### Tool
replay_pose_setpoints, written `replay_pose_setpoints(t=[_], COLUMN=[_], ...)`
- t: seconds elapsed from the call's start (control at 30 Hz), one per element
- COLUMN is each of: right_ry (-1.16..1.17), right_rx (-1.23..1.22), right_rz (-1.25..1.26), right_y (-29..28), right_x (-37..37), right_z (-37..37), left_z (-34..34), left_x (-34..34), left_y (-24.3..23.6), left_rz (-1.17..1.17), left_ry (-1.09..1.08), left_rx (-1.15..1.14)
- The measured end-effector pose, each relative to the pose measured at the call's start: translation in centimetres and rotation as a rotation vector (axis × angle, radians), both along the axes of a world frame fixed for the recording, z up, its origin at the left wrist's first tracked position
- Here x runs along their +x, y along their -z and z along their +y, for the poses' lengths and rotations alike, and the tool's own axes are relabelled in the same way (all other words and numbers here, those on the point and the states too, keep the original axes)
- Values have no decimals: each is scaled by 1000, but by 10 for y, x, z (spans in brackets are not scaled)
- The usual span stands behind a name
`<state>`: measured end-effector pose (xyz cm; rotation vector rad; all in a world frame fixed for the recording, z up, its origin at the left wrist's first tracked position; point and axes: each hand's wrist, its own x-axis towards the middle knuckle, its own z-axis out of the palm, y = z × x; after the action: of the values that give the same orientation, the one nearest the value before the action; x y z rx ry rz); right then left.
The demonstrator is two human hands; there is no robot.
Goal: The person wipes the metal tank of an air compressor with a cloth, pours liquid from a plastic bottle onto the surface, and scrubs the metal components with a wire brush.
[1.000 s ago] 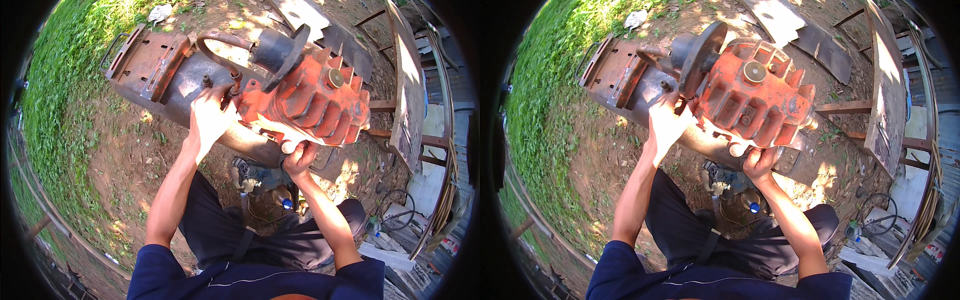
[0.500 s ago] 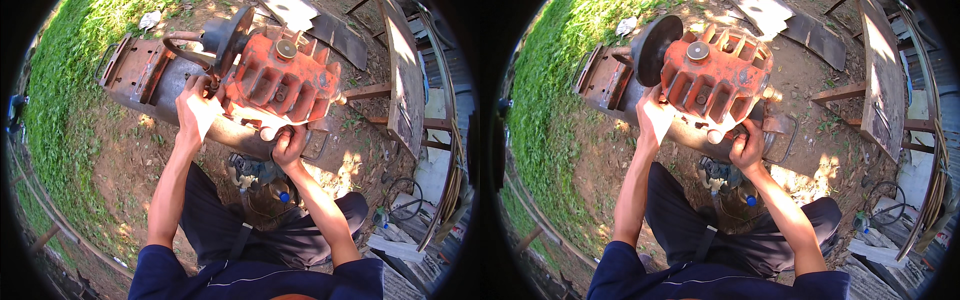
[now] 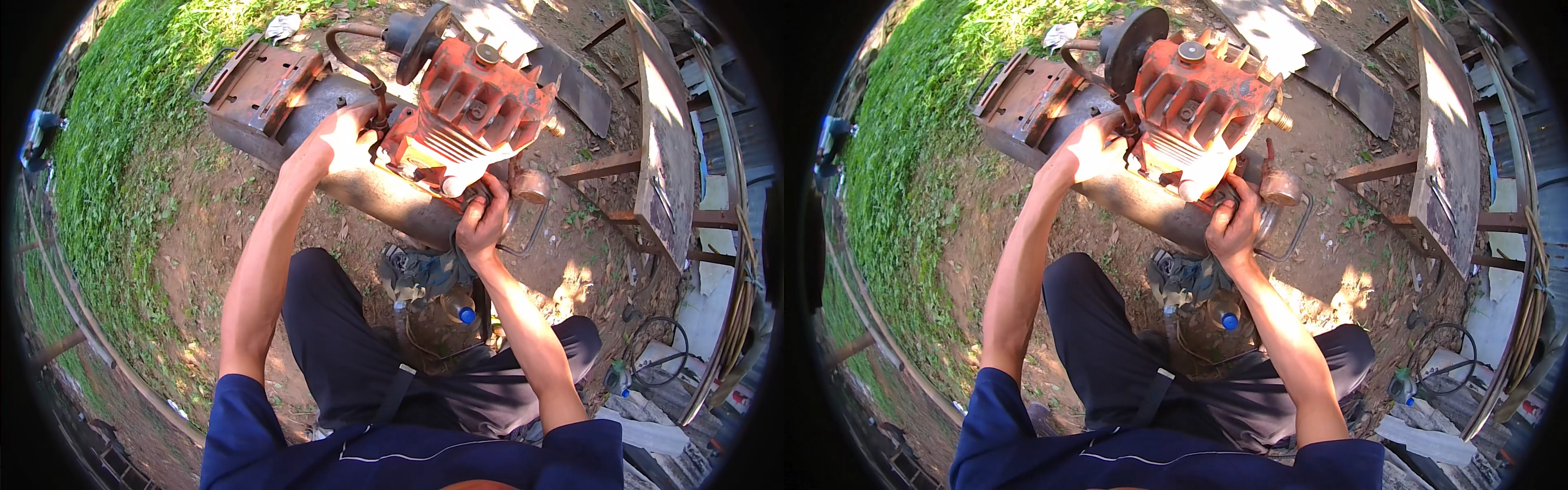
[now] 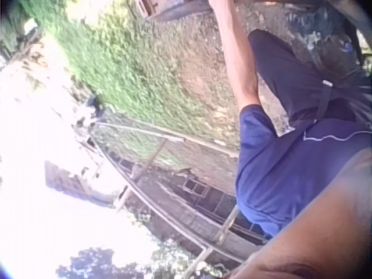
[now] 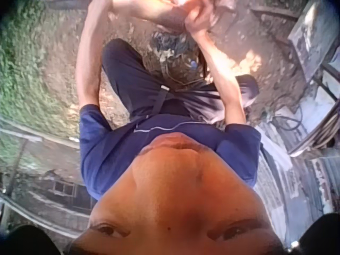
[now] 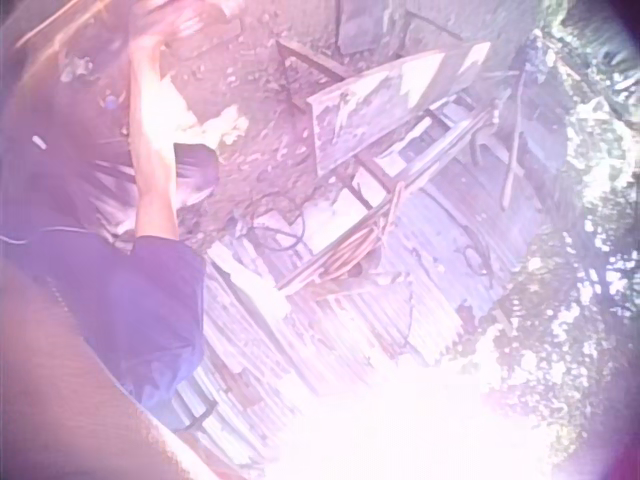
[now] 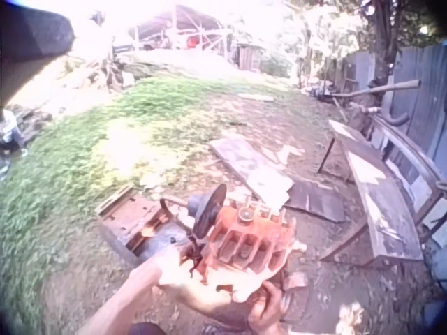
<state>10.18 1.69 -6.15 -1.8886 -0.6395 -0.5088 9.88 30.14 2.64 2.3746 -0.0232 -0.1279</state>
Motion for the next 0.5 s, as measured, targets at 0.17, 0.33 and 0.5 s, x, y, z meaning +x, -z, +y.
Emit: replay_pose_setpoints(t=[0.17,0.33,0.5], right_ry=[9,13,23], right_rx=[-30,-49,-15], right_rz=[12,-16,19], right_y=[-5,-5,-5], right_x=[-1,1,0], right_z=[0,-1,1], left_z=[14,16,17], left_x=[11,13,13], left_y=[-3,-3,-4], left_rz=[-58,-32,-51], left_ry=[160,193,222], left_rx=[108,197,175])
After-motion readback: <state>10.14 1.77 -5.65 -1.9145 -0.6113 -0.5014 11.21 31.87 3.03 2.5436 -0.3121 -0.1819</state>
